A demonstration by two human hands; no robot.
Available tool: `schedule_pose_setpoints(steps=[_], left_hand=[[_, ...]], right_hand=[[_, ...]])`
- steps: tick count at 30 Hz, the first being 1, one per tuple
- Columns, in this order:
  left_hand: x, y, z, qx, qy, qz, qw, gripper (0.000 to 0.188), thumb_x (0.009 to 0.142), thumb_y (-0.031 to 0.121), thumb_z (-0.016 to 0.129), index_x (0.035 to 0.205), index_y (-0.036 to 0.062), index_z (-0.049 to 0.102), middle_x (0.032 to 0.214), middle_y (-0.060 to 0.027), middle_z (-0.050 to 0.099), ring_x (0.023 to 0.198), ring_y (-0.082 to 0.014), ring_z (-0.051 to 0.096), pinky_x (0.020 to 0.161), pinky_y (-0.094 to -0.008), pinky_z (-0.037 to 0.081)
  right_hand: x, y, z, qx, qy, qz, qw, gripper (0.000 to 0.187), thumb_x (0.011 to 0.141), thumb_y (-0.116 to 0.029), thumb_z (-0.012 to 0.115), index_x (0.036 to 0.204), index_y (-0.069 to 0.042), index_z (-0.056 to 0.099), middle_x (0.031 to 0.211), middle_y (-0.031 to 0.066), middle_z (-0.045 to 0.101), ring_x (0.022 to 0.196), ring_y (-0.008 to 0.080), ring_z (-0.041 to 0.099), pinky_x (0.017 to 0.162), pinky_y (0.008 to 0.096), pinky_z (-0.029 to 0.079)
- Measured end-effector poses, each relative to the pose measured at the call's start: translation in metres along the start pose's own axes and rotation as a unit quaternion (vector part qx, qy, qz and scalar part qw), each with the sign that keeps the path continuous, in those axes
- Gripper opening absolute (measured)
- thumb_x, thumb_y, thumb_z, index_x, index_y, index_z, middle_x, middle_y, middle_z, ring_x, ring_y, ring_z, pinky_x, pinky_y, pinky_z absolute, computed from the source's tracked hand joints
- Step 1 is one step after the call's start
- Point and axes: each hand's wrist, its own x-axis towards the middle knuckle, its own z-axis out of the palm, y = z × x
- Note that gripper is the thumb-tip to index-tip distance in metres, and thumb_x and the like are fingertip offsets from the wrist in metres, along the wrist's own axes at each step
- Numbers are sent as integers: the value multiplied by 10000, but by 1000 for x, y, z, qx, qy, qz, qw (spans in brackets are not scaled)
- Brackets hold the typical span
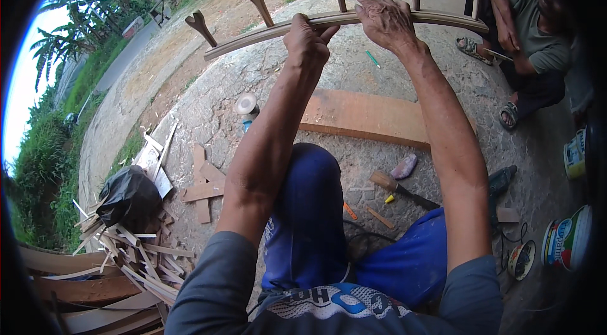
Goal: The person assembles a wooden rack by inserting small wooden pegs into pre-drilled holes on a long plank. They apply glue to the pegs and press them into place, occasionally inspecting the alignment and fit.
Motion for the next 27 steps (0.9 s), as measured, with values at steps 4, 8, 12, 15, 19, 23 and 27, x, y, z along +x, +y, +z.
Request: schedule_pose_setpoints(steps=[4,8,12,15,19,23,27], left_hand=[[0,1,1,3,-3,-1,1000,290,872,110,487,1005,-128,387,981,-257,550,837,-416,667,736,-574,625],[1,-1,-1,6,-3,2,1000,272,875,105,481,994,-122,391,981,-253,547,826,-413,669,735,-571,626],[2,-1,-1,12,-14,1,1000,259,877,106,479,984,-114,395,973,-245,547,822,-406,671,733,-567,628],[1,-1,-1,10,-5,-4,1000,259,880,113,482,987,-108,398,967,-238,548,820,-400,672,728,-565,629],[4,-1,-5,2,-7,-10,1000,267,883,123,490,999,-100,401,969,-231,550,821,-395,674,710,-560,633],[3,-3,-4,2,-7,-7,1000,277,885,131,499,1011,-96,399,966,-220,550,817,-388,672,695,-551,636],[8,-4,-6,2,-3,-8,1000,268,889,136,501,1002,-88,407,945,-205,549,806,-370,667,699,-551,635]], right_hand=[[1,0,-1,-1,-4,2,1000,628,975,-211,433,1517,-437,210,1094,72,692,996,272,636,911,503,391],[0,0,-1,0,-10,3,1000,623,976,-208,425,1516,-436,214,1099,67,691,994,272,637,909,508,391],[1,1,-1,-2,-8,5,1000,618,974,-209,423,1514,-435,225,1089,66,690,988,271,637,907,509,392],[1,1,-2,0,-12,4,1000,617,972,-214,425,1514,-434,228,1070,70,688,982,271,638,908,508,393],[0,-2,-4,-7,-20,-3,1000,625,983,-241,432,1531,-406,182,1063,85,673,1001,272,622,960,498,367],[-1,2,0,-2,2,-10,1000,655,956,-238,470,1527,-409,197,1047,95,683,980,276,634,938,530,378],[-2,2,-2,25,21,-14,999,699,935,-256,513,1547,-325,183,1038,112,673,986,284,628,952,525,377]])
